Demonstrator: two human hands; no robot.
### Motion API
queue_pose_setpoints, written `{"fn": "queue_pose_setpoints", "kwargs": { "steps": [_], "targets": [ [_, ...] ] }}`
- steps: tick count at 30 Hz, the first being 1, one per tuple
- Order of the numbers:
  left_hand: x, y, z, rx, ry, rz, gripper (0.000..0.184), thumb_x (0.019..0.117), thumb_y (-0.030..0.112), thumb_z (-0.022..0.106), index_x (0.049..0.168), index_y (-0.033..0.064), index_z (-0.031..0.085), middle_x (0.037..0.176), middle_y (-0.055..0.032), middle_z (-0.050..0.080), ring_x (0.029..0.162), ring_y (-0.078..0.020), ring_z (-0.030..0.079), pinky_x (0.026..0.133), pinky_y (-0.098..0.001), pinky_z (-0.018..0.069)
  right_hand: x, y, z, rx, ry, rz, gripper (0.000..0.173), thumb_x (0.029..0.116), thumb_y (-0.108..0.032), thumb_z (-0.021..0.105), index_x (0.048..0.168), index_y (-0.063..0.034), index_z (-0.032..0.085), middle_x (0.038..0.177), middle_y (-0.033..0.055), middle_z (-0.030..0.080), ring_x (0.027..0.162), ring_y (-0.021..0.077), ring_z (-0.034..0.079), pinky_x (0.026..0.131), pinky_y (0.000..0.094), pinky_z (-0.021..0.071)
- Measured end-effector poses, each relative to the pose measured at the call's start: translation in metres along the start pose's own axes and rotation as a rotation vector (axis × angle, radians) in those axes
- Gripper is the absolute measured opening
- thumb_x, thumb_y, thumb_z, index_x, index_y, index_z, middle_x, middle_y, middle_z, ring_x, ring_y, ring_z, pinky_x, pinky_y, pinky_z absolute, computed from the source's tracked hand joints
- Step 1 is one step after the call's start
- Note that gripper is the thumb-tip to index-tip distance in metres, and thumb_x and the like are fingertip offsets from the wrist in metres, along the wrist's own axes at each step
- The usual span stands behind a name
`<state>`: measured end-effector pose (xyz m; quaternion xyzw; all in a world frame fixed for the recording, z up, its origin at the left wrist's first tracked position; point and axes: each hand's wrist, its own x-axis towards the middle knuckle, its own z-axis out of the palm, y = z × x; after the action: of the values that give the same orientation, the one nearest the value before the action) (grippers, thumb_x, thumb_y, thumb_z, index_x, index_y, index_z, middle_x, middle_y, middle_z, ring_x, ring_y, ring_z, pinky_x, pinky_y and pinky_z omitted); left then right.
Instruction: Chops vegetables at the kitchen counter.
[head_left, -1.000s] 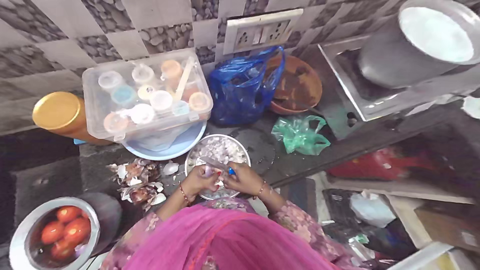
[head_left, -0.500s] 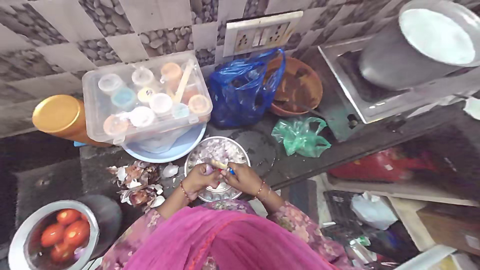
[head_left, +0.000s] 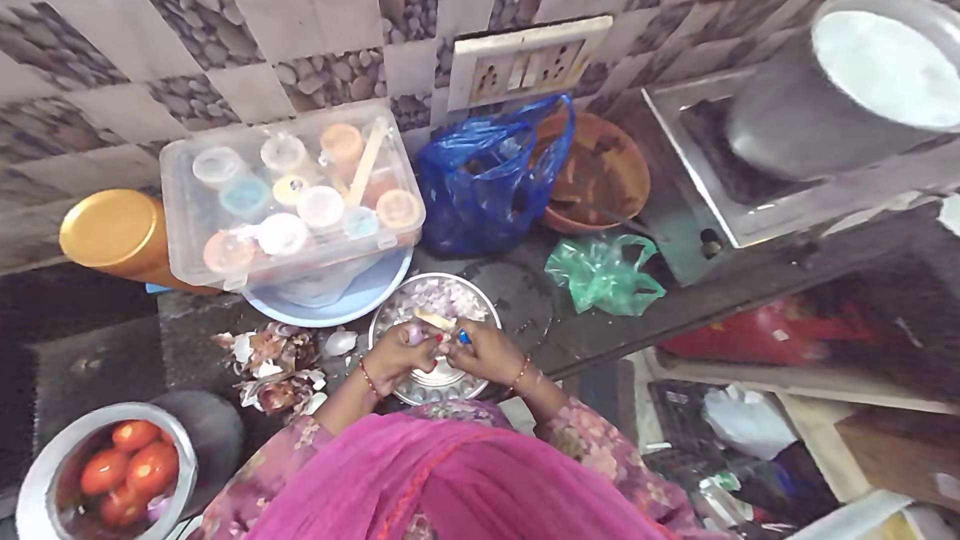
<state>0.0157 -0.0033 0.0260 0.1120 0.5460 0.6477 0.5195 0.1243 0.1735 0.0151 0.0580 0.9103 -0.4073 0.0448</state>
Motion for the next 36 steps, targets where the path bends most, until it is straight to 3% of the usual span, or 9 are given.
{"fn": "queue_pose_setpoints", "kwargs": {
  "steps": [4, 8, 17, 22, 24, 26, 31, 34, 36],
  "targets": [
    [0.001, -0.001, -0.004, -0.031, -0.057, -0.014, 0.022, 0.0792, -0.005, 0.064, 0.098, 0.0058, 0.068, 0.077, 0.0052, 0.070, 0.064, -0.0011, 0.063, 0.060, -0.0183, 0.0533, 0.003, -0.002, -0.006, -0.002, -0.061, 0.005, 0.053, 0.0966, -0.047, 0.058, 0.099, 0.0058, 0.064, 0.077, 0.0157, 0.063, 0.070, 0.0286, 0.062, 0.067, 0.0489, 0.0515],
    [0.003, -0.002, -0.004, -0.029, -0.065, -0.005, 0.020, 0.0763, -0.005, 0.064, 0.088, 0.0107, 0.068, 0.075, 0.0067, 0.070, 0.066, -0.0005, 0.063, 0.063, -0.0188, 0.0541, 0.004, -0.006, -0.009, -0.004, -0.121, 0.013, 0.049, 0.1008, -0.042, 0.054, 0.105, 0.0055, 0.064, 0.080, 0.0166, 0.064, 0.073, 0.0301, 0.064, 0.070, 0.0501, 0.0524],
    [0.013, -0.004, -0.004, -0.046, -0.083, -0.033, 0.020, 0.0809, -0.007, 0.062, 0.091, 0.0094, 0.067, 0.079, 0.0057, 0.070, 0.070, -0.0011, 0.064, 0.067, -0.0186, 0.0550, 0.006, 0.001, -0.003, -0.036, -0.115, 0.077, 0.049, 0.1042, -0.041, 0.047, 0.103, 0.0052, 0.065, 0.079, 0.0174, 0.064, 0.075, 0.0325, 0.066, 0.071, 0.0515, 0.0527],
    [0.018, -0.010, -0.004, -0.058, -0.042, -0.012, 0.017, 0.0792, -0.006, 0.063, 0.085, 0.0095, 0.068, 0.076, 0.0040, 0.070, 0.069, -0.0027, 0.064, 0.067, -0.0209, 0.0556, 0.007, 0.005, 0.007, -0.007, -0.085, 0.145, 0.052, 0.1050, -0.043, 0.045, 0.097, 0.0041, 0.066, 0.078, 0.0165, 0.065, 0.076, 0.0311, 0.066, 0.073, 0.0513, 0.0524],
    [0.018, -0.010, -0.002, -0.045, -0.006, 0.000, 0.015, 0.0820, -0.005, 0.062, 0.086, 0.0096, 0.066, 0.075, 0.0048, 0.068, 0.067, -0.0028, 0.063, 0.065, -0.0205, 0.0546, 0.007, 0.007, 0.011, -0.033, -0.039, 0.136, 0.055, 0.1049, -0.045, 0.044, 0.089, 0.0035, 0.064, 0.074, 0.0155, 0.062, 0.073, 0.0310, 0.065, 0.069, 0.0509, 0.0514],
    [0.017, -0.009, 0.001, -0.046, 0.063, 0.019, 0.016, 0.0808, -0.005, 0.063, 0.082, 0.0103, 0.065, 0.071, 0.0057, 0.066, 0.062, -0.0021, 0.060, 0.060, -0.0196, 0.0526, 0.008, 0.004, 0.011, -0.069, -0.003, 0.145, 0.056, 0.1044, -0.045, 0.045, 0.090, 0.0050, 0.065, 0.076, 0.0183, 0.065, 0.076, 0.0343, 0.067, 0.071, 0.0535, 0.0523],
    [0.016, -0.001, 0.004, 0.051, 0.285, 0.021, 0.027, 0.0777, -0.014, 0.069, 0.101, -0.0014, 0.062, 0.081, -0.0029, 0.066, 0.071, -0.0092, 0.065, 0.067, -0.0261, 0.0582, 0.008, -0.020, -0.013, -0.238, -0.020, 0.233, 0.051, 0.1016, -0.046, 0.051, 0.110, 0.0016, 0.066, 0.098, 0.0199, 0.070, 0.090, 0.0380, 0.070, 0.075, 0.0570, 0.0537],
    [0.015, 0.006, 0.001, 0.168, 0.267, 0.018, 0.035, 0.0783, -0.012, 0.071, 0.111, -0.0032, 0.064, 0.089, -0.0047, 0.067, 0.076, -0.0088, 0.066, 0.072, -0.0259, 0.0580, 0.009, -0.026, -0.025, -0.286, -0.032, 0.221, 0.045, 0.1057, -0.036, 0.042, 0.121, -0.0010, 0.067, 0.116, 0.0188, 0.069, 0.105, 0.0357, 0.069, 0.086, 0.0547, 0.0547],
    [0.013, 0.011, 0.001, 0.234, 0.237, 0.011, 0.044, 0.0753, -0.014, 0.072, 0.117, -0.0037, 0.063, 0.098, -0.0067, 0.069, 0.082, -0.0080, 0.066, 0.075, -0.0246, 0.0574, 0.010, -0.029, -0.031, -0.303, -0.009, 0.219, 0.045, 0.1069, -0.029, 0.036, 0.124, -0.0030, 0.068, 0.117, 0.0187, 0.069, 0.109, 0.0362, 0.068, 0.090, 0.0551, 0.0533]
  ]
}}
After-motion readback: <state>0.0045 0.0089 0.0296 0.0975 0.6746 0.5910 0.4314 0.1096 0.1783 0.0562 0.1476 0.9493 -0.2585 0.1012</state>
